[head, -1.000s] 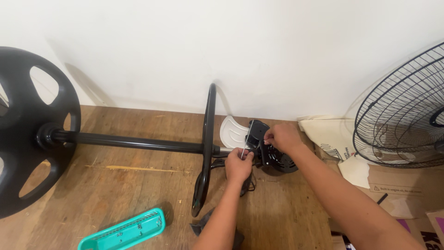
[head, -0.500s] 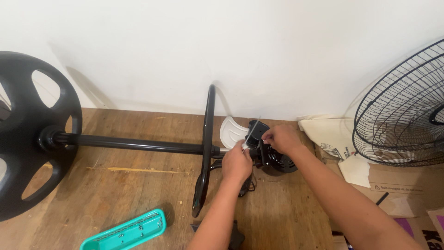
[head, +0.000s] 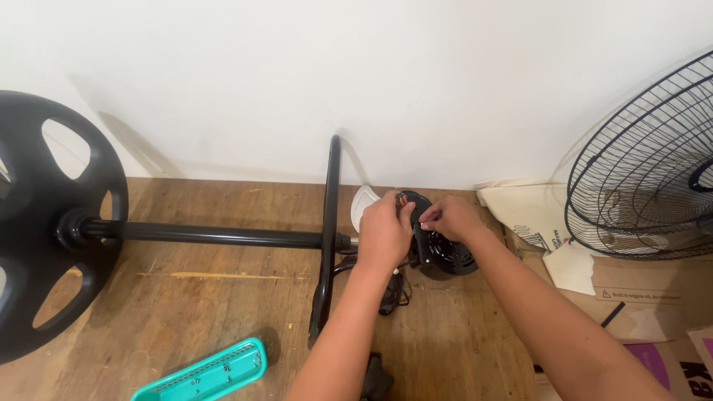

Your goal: The person assembles an electric fan by attaching the motor housing to the stand and securing it with screws. They use a screwdriver to tighten multiple screws on the motor housing while the fan is upright on a wooden table.

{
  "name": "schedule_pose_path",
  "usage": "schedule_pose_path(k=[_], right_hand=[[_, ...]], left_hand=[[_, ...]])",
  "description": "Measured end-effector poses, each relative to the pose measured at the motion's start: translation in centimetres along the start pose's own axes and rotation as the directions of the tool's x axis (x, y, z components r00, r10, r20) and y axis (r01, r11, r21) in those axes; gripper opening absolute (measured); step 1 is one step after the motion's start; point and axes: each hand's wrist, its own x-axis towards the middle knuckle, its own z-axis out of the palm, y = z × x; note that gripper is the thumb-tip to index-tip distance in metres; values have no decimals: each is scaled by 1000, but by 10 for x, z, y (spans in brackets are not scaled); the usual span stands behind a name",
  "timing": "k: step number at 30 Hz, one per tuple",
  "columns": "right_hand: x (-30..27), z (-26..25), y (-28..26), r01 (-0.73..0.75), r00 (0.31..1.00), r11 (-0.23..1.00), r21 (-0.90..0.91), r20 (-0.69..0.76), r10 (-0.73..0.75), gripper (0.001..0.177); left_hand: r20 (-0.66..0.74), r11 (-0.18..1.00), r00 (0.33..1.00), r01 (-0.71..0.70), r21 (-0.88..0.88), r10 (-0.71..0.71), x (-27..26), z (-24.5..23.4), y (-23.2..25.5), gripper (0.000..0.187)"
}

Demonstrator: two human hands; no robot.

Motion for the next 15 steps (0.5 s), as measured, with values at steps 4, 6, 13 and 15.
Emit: schedule_pose_path(k=[4,6,13,15], right_hand=[[-2,-1,-2,-26,1000,1000,11,13,26,21],[-2,-2,-4,-35,999,999,22,12,35,21],[-6,-4,-8,-43,999,999,17,9,43,23],[-6,-5,-9,-67,998,998,11,11,67,23]], left_hand=[[1,999,1000,-21,-40,21,6,7,1,18],[18,998,1000,5,-62,-4,8,10,1,17],[49,1000,999,9,-13,-9,11,14,3,18],[66,1000,998,24,5,-24,12,14,4,19]])
